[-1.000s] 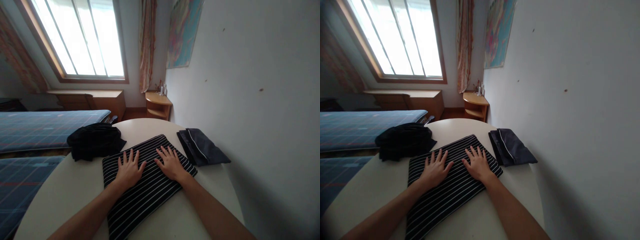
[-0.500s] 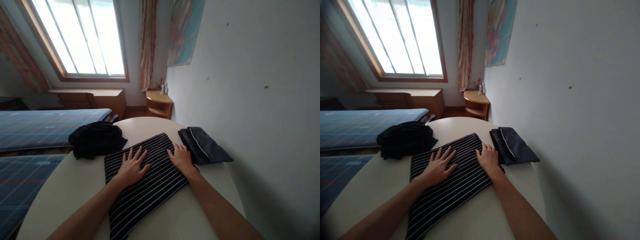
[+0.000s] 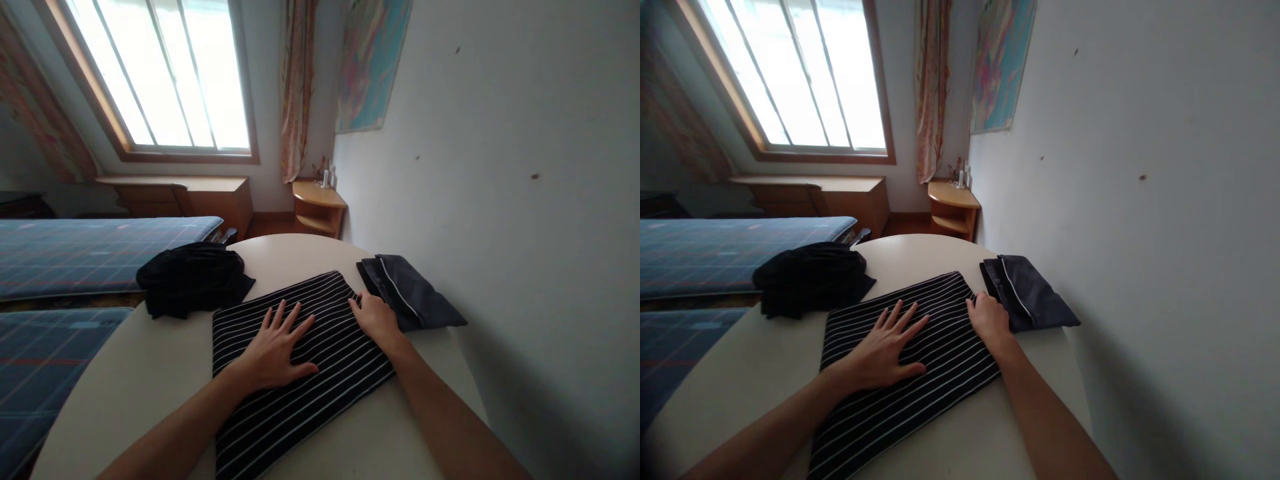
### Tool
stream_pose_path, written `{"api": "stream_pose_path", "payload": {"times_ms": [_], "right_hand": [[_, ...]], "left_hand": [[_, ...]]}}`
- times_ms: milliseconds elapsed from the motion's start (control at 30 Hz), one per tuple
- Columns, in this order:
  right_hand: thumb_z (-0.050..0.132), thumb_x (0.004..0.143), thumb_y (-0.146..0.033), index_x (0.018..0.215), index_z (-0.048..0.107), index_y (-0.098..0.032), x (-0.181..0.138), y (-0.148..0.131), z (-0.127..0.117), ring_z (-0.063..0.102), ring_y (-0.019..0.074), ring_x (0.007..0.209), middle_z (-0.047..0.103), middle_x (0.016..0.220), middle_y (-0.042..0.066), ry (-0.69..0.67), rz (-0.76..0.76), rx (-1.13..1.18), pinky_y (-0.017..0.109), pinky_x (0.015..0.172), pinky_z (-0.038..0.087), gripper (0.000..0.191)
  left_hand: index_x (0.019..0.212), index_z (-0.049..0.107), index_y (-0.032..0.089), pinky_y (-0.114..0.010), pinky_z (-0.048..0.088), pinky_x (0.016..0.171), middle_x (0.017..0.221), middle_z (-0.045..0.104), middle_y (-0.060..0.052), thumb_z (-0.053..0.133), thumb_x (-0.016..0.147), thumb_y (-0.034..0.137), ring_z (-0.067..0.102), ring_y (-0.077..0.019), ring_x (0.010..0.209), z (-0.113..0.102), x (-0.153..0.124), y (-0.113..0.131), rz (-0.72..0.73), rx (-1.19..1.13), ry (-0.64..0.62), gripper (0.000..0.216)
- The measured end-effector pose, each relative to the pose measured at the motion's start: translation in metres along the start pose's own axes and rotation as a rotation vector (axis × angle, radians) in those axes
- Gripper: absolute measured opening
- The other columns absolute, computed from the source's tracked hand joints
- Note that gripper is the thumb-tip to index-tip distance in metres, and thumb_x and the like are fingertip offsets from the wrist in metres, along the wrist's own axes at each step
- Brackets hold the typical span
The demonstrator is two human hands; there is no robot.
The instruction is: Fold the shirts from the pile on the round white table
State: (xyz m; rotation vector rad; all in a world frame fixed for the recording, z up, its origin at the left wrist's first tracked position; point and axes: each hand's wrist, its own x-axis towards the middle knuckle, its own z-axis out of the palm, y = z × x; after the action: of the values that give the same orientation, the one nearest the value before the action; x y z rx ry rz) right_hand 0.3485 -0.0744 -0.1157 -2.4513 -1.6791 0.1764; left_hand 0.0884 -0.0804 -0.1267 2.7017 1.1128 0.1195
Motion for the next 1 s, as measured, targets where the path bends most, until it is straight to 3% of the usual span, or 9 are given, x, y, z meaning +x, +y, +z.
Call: {"api": "stream_pose_path", "payload": {"times_ms": [100, 267, 433, 633, 800, 1000], "right_hand": [[0.044, 0.099, -0.041, 0.113, 0.064, -0.017, 0.000, 0.003, -0.001, 0.072, 0.0284, 0.094, 0.073, 0.103, 0.015, 0.008, -0.017, -0.003, 0.035, 0.077, 0.050, 0.034], [0.043, 0.101, -0.040, 0.113, 0.062, -0.016, -0.002, 0.007, -0.005, 0.071, 0.0289, 0.094, 0.073, 0.104, 0.016, -0.019, -0.027, -0.014, 0.035, 0.076, 0.050, 0.033], [0.041, 0.102, -0.038, 0.114, 0.060, -0.017, -0.005, 0.010, -0.012, 0.071, 0.0271, 0.093, 0.073, 0.103, 0.014, -0.013, -0.022, -0.019, 0.033, 0.074, 0.049, 0.031], [0.045, 0.101, -0.039, 0.113, 0.063, -0.021, -0.004, 0.014, -0.017, 0.070, 0.0253, 0.095, 0.073, 0.102, 0.011, 0.038, -0.040, 0.064, 0.030, 0.074, 0.047, 0.029], [0.049, 0.099, -0.038, 0.111, 0.065, -0.021, -0.001, 0.020, -0.018, 0.070, 0.0248, 0.097, 0.074, 0.103, 0.010, 0.091, -0.051, 0.110, 0.029, 0.077, 0.046, 0.026], [0.053, 0.097, -0.037, 0.110, 0.067, -0.021, 0.009, 0.030, -0.028, 0.070, 0.0247, 0.095, 0.075, 0.101, 0.009, 0.153, -0.045, 0.121, 0.029, 0.075, 0.046, 0.025]], "left_hand": [[0.156, 0.018, 0.038, -0.066, 0.012, 0.116, 0.166, 0.003, -0.007, 0.046, 0.080, 0.082, -0.003, -0.0432, 0.148, 0.004, -0.005, 0.016, 0.104, -0.019, -0.032, 0.093], [0.156, 0.021, 0.038, -0.068, 0.010, 0.116, 0.166, 0.003, -0.006, 0.049, 0.081, 0.080, -0.001, -0.0440, 0.148, 0.004, -0.007, 0.030, 0.108, -0.047, -0.052, 0.091], [0.155, 0.025, 0.036, -0.058, 0.020, 0.118, 0.165, 0.014, -0.004, 0.034, 0.093, 0.071, 0.006, -0.0368, 0.150, -0.009, 0.001, 0.011, 0.038, -0.031, -0.007, 0.072], [0.155, 0.030, 0.032, -0.059, 0.015, 0.119, 0.164, 0.013, -0.008, 0.036, 0.090, 0.076, 0.006, -0.0399, 0.149, -0.002, 0.012, -0.021, -0.112, 0.029, 0.019, 0.078], [0.153, 0.034, 0.030, -0.057, 0.018, 0.119, 0.164, 0.018, -0.010, 0.035, 0.089, 0.077, 0.010, -0.0382, 0.150, -0.003, 0.014, -0.019, -0.136, 0.000, 0.038, 0.080], [0.149, 0.043, 0.028, -0.055, 0.020, 0.120, 0.158, 0.035, -0.006, 0.035, 0.099, 0.058, 0.025, -0.0322, 0.148, -0.011, 0.010, -0.012, -0.232, 0.019, 0.161, 0.059]]}}
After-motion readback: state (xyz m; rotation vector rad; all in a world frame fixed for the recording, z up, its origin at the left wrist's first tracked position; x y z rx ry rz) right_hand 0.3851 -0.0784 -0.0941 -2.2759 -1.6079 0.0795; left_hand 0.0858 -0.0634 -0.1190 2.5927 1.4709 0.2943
